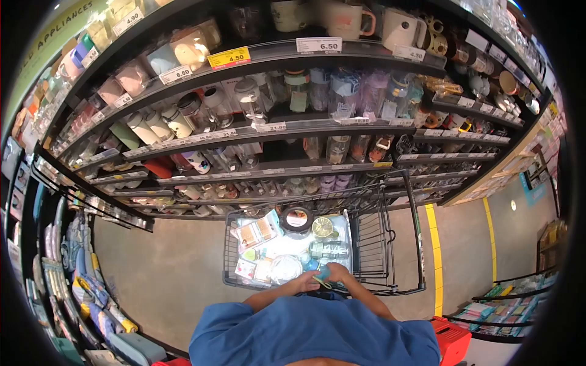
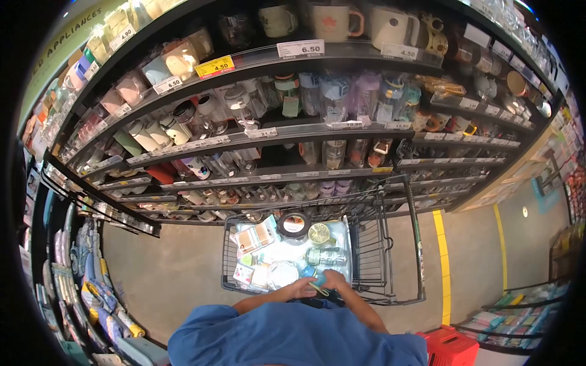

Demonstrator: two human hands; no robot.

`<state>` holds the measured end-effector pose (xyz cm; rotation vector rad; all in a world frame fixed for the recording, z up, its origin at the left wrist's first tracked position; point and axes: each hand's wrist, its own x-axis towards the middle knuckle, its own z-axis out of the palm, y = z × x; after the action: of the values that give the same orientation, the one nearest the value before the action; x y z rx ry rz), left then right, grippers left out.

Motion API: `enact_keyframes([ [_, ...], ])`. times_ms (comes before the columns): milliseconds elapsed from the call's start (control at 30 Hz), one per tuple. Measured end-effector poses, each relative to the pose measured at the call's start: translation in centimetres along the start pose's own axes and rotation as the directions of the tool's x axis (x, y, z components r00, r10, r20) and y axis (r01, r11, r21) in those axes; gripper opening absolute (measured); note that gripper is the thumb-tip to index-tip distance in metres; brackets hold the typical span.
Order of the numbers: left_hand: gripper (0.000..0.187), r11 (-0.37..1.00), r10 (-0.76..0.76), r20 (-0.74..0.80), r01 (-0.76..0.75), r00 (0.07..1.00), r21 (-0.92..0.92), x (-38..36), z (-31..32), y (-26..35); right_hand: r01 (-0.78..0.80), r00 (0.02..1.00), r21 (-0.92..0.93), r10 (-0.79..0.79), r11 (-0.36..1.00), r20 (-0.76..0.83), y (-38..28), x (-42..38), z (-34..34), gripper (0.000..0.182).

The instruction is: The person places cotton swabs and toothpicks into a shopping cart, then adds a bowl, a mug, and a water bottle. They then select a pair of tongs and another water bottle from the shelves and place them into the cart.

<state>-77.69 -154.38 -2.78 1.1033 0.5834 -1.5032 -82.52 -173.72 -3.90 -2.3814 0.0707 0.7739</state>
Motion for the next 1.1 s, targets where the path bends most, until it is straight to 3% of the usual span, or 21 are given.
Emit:
enact_keyframes([
  [100,0.058,1.0,-0.022,0.047,0.022,0.999,-0.003,-0.7,0.8,0.3,-0.051,0.998,-0.066,0.052,0.997,0.025,-1.1,-1.8,-2.2,0.071],
  [200,0.058,0.999,-0.044,0.203,0.046,0.978,-0.003,-1.6,1.2,0.6,-0.05,0.998,-0.049,0.048,0.998,-0.032,-2.1,-3.9,-4.8,0.075],
  [300,0.059,0.997,0.043,0.26,-0.06,0.965,0.056,-4.8,3.0,2.0,0.017,0.994,0.047,-0.012,0.999,-0.104,-2.9,-6.0,-7.6,0.076],
  [367,0.061,0.818,0.377,0.229,-0.439,0.897,0.372,-10.3,5.7,5.1,0.037,0.994,0.079,-0.029,0.996,-0.106,-4.9,-6.5,-10.4,0.076],
  [400,0.067,0.77,0.454,0.167,-0.48,0.875,0.42,-10.4,6.0,5.9,0.061,0.993,0.12,-0.048,0.991,-0.11,-6.1,-6.2,-11.9,0.075],
  [467,0.073,0.653,0.65,0.213,-0.679,0.73,0.336,-9.8,5.9,8.8,0.129,0.975,0.064,-0.115,0.99,-0.192,-8.2,-4.1,-15.2,0.071],
  [500,0.075,0.481,0.785,0.219,-0.793,0.579,0.373,-5.6,4.1,10.0,0.183,0.944,0.033,-0.167,0.983,-0.283,-9.1,-2.7,-17.0,0.07],
  [533,0.072,0.424,0.843,0.154,-0.812,0.516,0.402,-8.9,5.2,12.9,0.235,0.902,0.0,-0.218,0.972,-0.372,-10.3,-1.2,-18.8,0.069],
  [567,0.072,0.263,0.919,0.173,-0.877,0.355,0.403,-8.6,4.6,15.3,0.306,0.841,-0.043,-0.292,0.951,-0.456,-12.9,-0.5,-21.5,0.066],
  [600,0.073,0.19,0.956,0.081,-0.804,0.283,0.563,-12.0,5.5,18.1,0.386,0.743,-0.122,-0.387,0.914,-0.546,-14.6,0.6,-23.5,0.067],
  [633,0.073,0.074,0.993,0.036,-0.819,0.115,0.569,-12.2,5.3,20.5,0.478,0.58,-0.222,-0.496,0.85,-0.646,-16.1,2.2,-25.1,0.067],
  [667,0.072,0.079,0.992,0.036,-0.824,0.119,0.562,-14.8,5.6,22.9,0.419,0.567,-0.261,-0.475,0.87,-0.672,-18.4,3.1,-27.0,0.068],
  [700,0.071,-0.024,0.999,0.034,-0.794,-0.004,0.608,-15.3,5.4,25.1,0.392,0.568,-0.244,-0.442,0.887,-0.694,-20.1,3.9,-28.5,0.07],
  [767,0.069,-0.155,0.987,0.071,-0.743,-0.144,0.651,-16.7,5.0,29.1,0.412,0.464,-0.27,-0.455,0.87,-0.76,-22.0,6.7,-30.4,0.069],
  [900,0.068,-0.202,0.979,0.14,-0.685,-0.145,0.7,-15.5,2.2,34.9,0.463,0.421,-0.172,-0.387,0.869,-0.82,-22.0,13.5,-31.1,0.066],
  [967,0.067,-0.266,0.963,0.225,-0.612,-0.146,0.745,-14.5,1.2,36.6,0.432,0.489,-0.021,-0.253,0.902,-0.835,-21.8,15.5,-30.7,0.064],
  [1033,0.067,-0.313,0.95,0.262,-0.589,-0.173,0.745,-13.7,0.5,38.2,0.411,0.481,0.003,-0.214,0.912,-0.85,-21.6,17.2,-30.7,0.059],
  [1100,0.069,-0.166,0.971,0.235,-0.569,0.05,0.805,-12.8,0.0,39.5,0.307,0.534,0.077,-0.104,0.949,-0.839,-21.0,18.7,-30.8,0.052],
])
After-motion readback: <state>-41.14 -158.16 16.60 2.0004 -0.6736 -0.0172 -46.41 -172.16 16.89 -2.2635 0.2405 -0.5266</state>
